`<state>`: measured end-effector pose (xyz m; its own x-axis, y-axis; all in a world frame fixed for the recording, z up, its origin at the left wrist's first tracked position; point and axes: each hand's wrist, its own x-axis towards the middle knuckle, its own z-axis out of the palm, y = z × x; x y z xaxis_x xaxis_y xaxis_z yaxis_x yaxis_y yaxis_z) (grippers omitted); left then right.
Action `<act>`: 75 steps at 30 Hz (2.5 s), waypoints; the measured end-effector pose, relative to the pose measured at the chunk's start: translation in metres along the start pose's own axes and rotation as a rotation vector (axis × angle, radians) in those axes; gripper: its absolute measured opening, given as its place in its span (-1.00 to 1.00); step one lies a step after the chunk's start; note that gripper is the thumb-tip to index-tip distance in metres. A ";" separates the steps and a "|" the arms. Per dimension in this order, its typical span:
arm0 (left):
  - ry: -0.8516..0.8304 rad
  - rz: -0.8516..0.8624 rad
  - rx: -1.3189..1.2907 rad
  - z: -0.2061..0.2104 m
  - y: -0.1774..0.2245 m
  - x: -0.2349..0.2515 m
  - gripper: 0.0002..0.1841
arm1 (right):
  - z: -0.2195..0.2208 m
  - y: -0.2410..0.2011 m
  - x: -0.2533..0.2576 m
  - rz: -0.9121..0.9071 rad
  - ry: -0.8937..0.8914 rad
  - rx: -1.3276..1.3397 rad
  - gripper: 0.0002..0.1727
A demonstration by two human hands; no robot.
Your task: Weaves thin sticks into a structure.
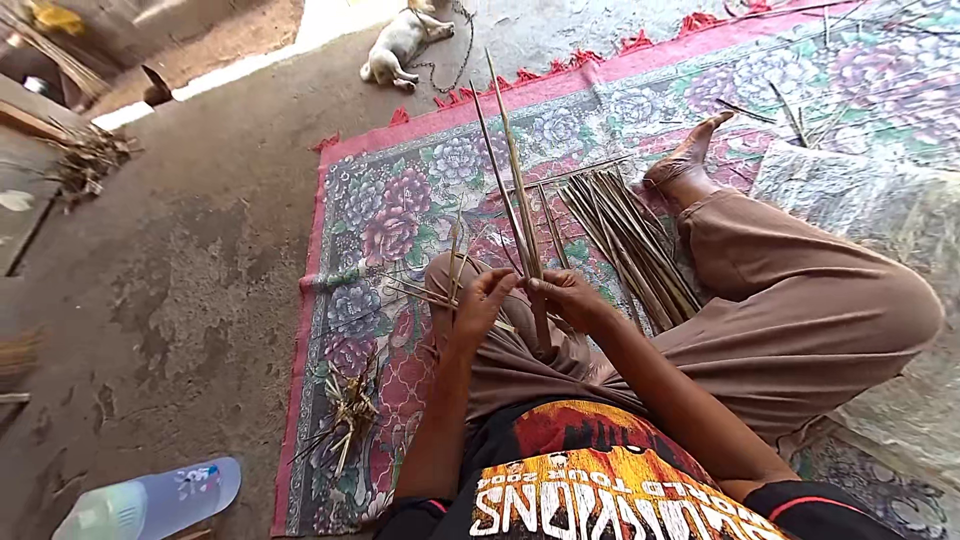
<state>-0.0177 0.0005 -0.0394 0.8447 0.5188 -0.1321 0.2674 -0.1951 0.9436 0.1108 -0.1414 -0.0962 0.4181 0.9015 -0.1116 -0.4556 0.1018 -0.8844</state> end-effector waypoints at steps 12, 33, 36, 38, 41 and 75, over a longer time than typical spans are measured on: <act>0.118 -0.037 -0.184 0.022 0.006 0.003 -0.89 | 0.017 -0.009 -0.003 -0.090 0.140 -0.103 -0.93; 0.792 0.158 -0.461 -0.102 0.022 0.016 -0.85 | -0.039 -0.089 -0.035 -0.473 0.308 0.122 -0.81; 0.442 0.106 -0.315 -0.041 0.035 0.013 -0.87 | -0.008 -0.087 -0.034 -0.401 0.150 -0.092 -0.88; 0.211 0.127 -0.238 0.005 0.030 0.010 -0.86 | 0.008 -0.078 -0.028 -0.372 0.072 -0.228 -0.84; 0.095 0.144 -0.333 0.050 0.014 0.016 -0.89 | 0.020 -0.065 -0.020 -0.281 0.060 -0.347 -0.87; 0.313 -0.122 -0.758 0.033 0.019 0.021 -0.90 | 0.003 -0.026 -0.006 -0.270 0.495 -0.265 -0.88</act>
<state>0.0202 -0.0200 -0.0342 0.6320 0.7293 -0.2622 -0.1308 0.4339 0.8914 0.1179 -0.1485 -0.0710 0.8348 0.5504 -0.0089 -0.0989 0.1342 -0.9860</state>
